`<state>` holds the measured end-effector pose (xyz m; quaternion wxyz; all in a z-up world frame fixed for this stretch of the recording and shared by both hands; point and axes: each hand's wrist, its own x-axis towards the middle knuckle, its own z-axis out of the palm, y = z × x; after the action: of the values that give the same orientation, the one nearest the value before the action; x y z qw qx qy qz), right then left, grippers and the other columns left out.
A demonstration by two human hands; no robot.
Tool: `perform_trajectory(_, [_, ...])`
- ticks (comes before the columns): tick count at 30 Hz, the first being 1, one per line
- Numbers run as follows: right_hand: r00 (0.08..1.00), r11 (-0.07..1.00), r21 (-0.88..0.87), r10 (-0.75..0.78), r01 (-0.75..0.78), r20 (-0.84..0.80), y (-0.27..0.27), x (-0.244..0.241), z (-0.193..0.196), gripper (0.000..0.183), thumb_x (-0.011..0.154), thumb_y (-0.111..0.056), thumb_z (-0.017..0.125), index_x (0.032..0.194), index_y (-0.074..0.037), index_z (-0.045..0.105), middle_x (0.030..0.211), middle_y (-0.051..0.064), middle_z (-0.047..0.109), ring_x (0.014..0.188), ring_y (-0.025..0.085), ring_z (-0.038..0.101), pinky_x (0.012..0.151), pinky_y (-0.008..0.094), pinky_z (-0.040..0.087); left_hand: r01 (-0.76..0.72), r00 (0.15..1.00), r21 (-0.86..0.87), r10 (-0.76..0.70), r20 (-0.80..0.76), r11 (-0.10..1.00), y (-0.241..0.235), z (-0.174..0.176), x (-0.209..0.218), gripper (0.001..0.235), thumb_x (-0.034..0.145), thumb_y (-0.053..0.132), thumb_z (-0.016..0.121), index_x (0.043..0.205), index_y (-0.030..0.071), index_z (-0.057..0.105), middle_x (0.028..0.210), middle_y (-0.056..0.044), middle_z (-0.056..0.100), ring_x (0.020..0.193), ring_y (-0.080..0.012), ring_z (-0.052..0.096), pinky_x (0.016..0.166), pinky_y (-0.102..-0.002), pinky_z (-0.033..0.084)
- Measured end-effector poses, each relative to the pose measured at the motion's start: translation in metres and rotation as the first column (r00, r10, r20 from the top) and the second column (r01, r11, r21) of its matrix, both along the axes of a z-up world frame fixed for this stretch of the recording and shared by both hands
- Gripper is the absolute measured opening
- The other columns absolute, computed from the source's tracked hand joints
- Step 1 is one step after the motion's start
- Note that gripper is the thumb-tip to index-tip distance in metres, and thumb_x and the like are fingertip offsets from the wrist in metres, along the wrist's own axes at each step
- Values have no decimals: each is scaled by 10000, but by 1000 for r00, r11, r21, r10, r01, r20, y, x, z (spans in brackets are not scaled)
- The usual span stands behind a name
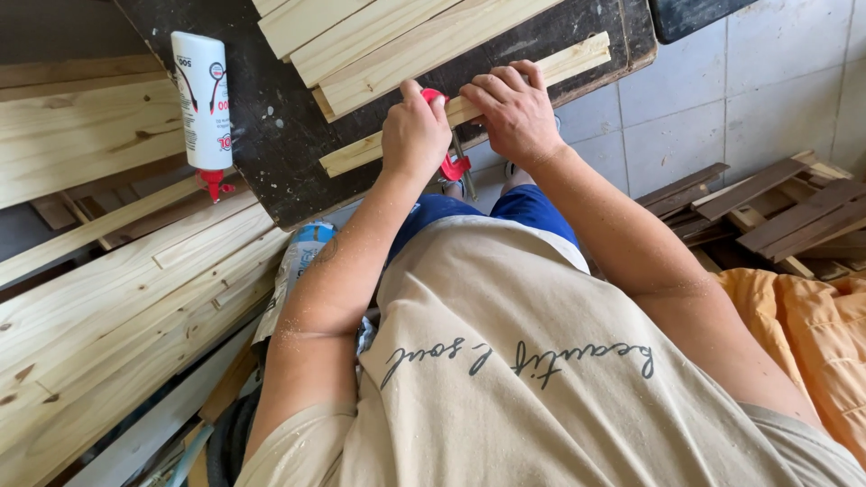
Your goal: Assembling a wooden structure by applying glue to slats and fastening them with a pneumatic nail gun.
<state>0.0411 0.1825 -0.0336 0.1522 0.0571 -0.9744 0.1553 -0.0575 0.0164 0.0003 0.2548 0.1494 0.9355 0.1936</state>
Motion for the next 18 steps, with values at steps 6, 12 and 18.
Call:
perform_trajectory(6, [1000,1000,5,-3,3,16,0,1,-3,381,958,-158,850,1307,-182,701,1275,32,740,1148,268,654,1069,430,395,-56,997,50,54,46,997,-1,-2,-2,266,1065,313,553,1125,61,491,949,-278,765,785,-466,761,575,-516,606])
perform_trajectory(12, [1000,1000,1,-3,3,1,0,1,-2,404,929,-118,851,1301,-178,705,1274,29,741,1138,269,653,1065,434,404,-62,998,51,62,11,997,-3,-4,2,265,1068,337,544,1118,85,480,913,-285,767,745,-482,755,549,-531,593])
perform_trajectory(18, [1000,1000,-8,-2,2,-2,0,1,-4,367,950,-122,832,1294,-174,716,1270,29,746,1142,267,658,1070,435,401,-63,998,17,63,-21,998,-8,-2,3,295,1066,399,536,1094,112,476,883,-247,777,727,-468,753,504,-532,569])
